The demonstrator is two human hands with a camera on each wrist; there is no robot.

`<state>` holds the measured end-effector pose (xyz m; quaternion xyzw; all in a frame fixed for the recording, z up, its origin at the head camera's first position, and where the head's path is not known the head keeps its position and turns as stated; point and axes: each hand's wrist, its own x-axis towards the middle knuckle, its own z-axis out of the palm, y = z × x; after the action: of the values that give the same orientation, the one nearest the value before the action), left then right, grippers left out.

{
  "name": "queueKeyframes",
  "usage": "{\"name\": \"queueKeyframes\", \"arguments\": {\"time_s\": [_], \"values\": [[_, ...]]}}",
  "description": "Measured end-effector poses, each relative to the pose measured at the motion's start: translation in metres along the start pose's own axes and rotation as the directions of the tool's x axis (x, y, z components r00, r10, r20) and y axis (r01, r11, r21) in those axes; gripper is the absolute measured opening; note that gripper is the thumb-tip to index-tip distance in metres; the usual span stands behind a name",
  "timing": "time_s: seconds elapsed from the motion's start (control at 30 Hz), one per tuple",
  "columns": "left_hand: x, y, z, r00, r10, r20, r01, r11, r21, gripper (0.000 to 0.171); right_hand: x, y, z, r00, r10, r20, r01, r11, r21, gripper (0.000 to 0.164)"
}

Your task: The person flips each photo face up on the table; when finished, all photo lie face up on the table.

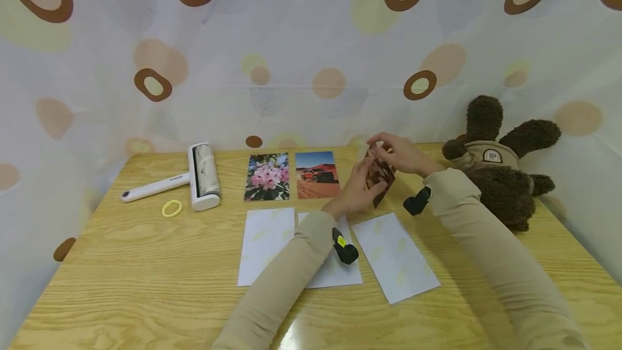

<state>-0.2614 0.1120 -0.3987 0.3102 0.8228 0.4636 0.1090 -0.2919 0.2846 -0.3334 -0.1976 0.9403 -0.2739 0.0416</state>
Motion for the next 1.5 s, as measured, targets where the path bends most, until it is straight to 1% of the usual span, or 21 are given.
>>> {"name": "queueKeyframes", "arguments": {"time_s": [0.07, 0.13, 0.23, 0.33, 0.43, 0.47, 0.5, 0.53, 0.57, 0.63, 0.7, 0.8, 0.87, 0.93, 1.0, 1.1, 1.13, 1.2, 1.27, 1.4, 1.5], "values": [[-0.002, 0.003, 0.003, 1.000, -0.028, 0.011, 0.027, 0.996, 0.083, 0.068, -0.002, 0.002, -0.002, 1.000, 0.003, 0.013, -0.003, 0.999, -0.034, 0.031], [-0.004, 0.008, 0.006, 1.000, -0.021, 0.008, 0.020, 0.985, 0.172, 0.067, -0.004, 0.005, -0.003, 1.000, 0.007, 0.023, -0.005, 0.998, -0.060, 0.027], [-0.006, 0.013, 0.007, 1.000, -0.012, 0.021, 0.005, 0.952, 0.305, 0.064, -0.007, 0.012, -0.001, 1.000, 0.006, 0.029, -0.003, 0.994, -0.108, 0.024], [-0.008, 0.012, 0.007, 0.998, -0.050, 0.041, 0.029, 0.916, 0.399, 0.057, -0.009, 0.021, 0.003, 1.000, -0.005, 0.024, 0.008, 0.990, -0.141, 0.025], [-0.008, 0.006, 0.005, 0.995, -0.099, 0.033, 0.072, 0.884, 0.463, 0.049, -0.011, 0.029, 0.008, 0.999, 0.003, 0.042, 0.003, 0.988, -0.156, 0.040], [-0.008, 0.004, 0.004, 0.993, -0.114, 0.031, 0.086, 0.876, 0.475, 0.047, -0.011, 0.032, 0.010, 0.998, 0.020, 0.054, -0.011, 0.988, -0.157, 0.048], [-0.008, 0.003, 0.004, 0.992, -0.120, 0.030, 0.091, 0.872, 0.481, 0.046, -0.012, 0.034, 0.012, 0.997, 0.039, 0.066, -0.029, 0.987, -0.158, 0.056], [-0.008, 0.001, 0.003, 0.992, -0.124, 0.030, 0.093, 0.862, 0.498, 0.044, -0.012, 0.035, 0.015, 0.995, 0.057, 0.079, -0.044, 0.986, -0.158, 0.064], [-0.008, 0.000, 0.003, 0.992, -0.121, 0.035, 0.085, 0.848, 0.523, 0.043, -0.013, 0.036, 0.017, 0.993, 0.074, 0.093, -0.060, 0.986, -0.153, 0.071], [-0.009, -0.002, 0.004, 0.991, -0.121, 0.059, 0.065, 0.815, 0.576, 0.042, -0.012, 0.039, 0.023, 0.988, 0.109, 0.111, -0.094, 0.986, -0.136, 0.079], [-0.011, -0.001, 0.005, 0.988, -0.129, 0.089, 0.045, 0.777, 0.628, 0.042, -0.012, 0.040, 0.029, 0.986, 0.123, 0.112, -0.108, 0.985, -0.133, 0.080], [-0.013, 0.003, 0.006, 0.981, -0.159, 0.116, 0.036, 0.726, 0.687, 0.040, -0.010, 0.041, 0.036, 0.989, 0.110, 0.103, -0.091, 0.981, -0.169, 0.076], [-0.014, 0.005, 0.006, 0.976, -0.182, 0.117, 0.045, 0.699, 0.714, 0.040, -0.008, 0.041, 0.040, 0.990, 0.102, 0.095, -0.080, 0.974, -0.210, 0.075], [-0.014, 0.007, 0.005, 0.974, -0.201, 0.107, 0.056, 0.668, 0.742, 0.040, -0.006, 0.041, 0.043, 0.989, 0.115, 0.097, -0.092, 0.973, -0.213, 0.074], [-0.014, 0.008, 0.004, 0.971, -0.216, 0.100, 0.062, 0.636, 0.769, 0.041, -0.004, 0.039, 0.045, 0.984, 0.145, 0.101, -0.122, 0.972, -0.201, 0.075], [-0.014, 0.010, 0.003, 0.967, -0.234, 0.099, 0.065, 0.603, 0.795, 0.043, -0.003, 0.034, 0.046, 0.977, 0.193, 0.092, -0.172, 0.965, -0.197, 0.076], [-0.014, 0.010, 0.003, 0.966, -0.240, 0.099, 0.066, 0.597, 0.799, 0.044, -0.003, 0.031, 0.047, 0.976, 0.201, 0.087, -0.180, 0.963, -0.202, 0.076], [-0.015, 0.010, 0.001, 0.964, -0.248, 0.098, 0.072, 0.595, 0.800, 0.045, -0.001, 0.026, 0.047, 0.973, 0.217, 0.078, -0.197, 0.957, -0.214, 0.075], [-0.015, 0.010, 0.000, 0.963, -0.254, 0.093, 0.083, 0.602, 0.794, 0.046, 0.000, 0.022, 0.048, 0.970, 0.230, 0.079, -0.207, 0.952, -0.224, 0.074], [-0.015, 0.006, -0.005, 0.958, -0.270, 0.098, 0.098, 0.628, 0.772, 0.047, 0.001, 0.016, 0.050, 0.958, 0.266, 0.106, -0.240, 0.947, -0.213, 0.074], [-0.015, 0.002, -0.009, 0.956, -0.269, 0.119, 0.093, 0.661, 0.745, 0.050, 0.001, 0.015, 0.051, 0.942, 0.315, 0.112, -0.291, 0.938, -0.189, 0.073]]}}
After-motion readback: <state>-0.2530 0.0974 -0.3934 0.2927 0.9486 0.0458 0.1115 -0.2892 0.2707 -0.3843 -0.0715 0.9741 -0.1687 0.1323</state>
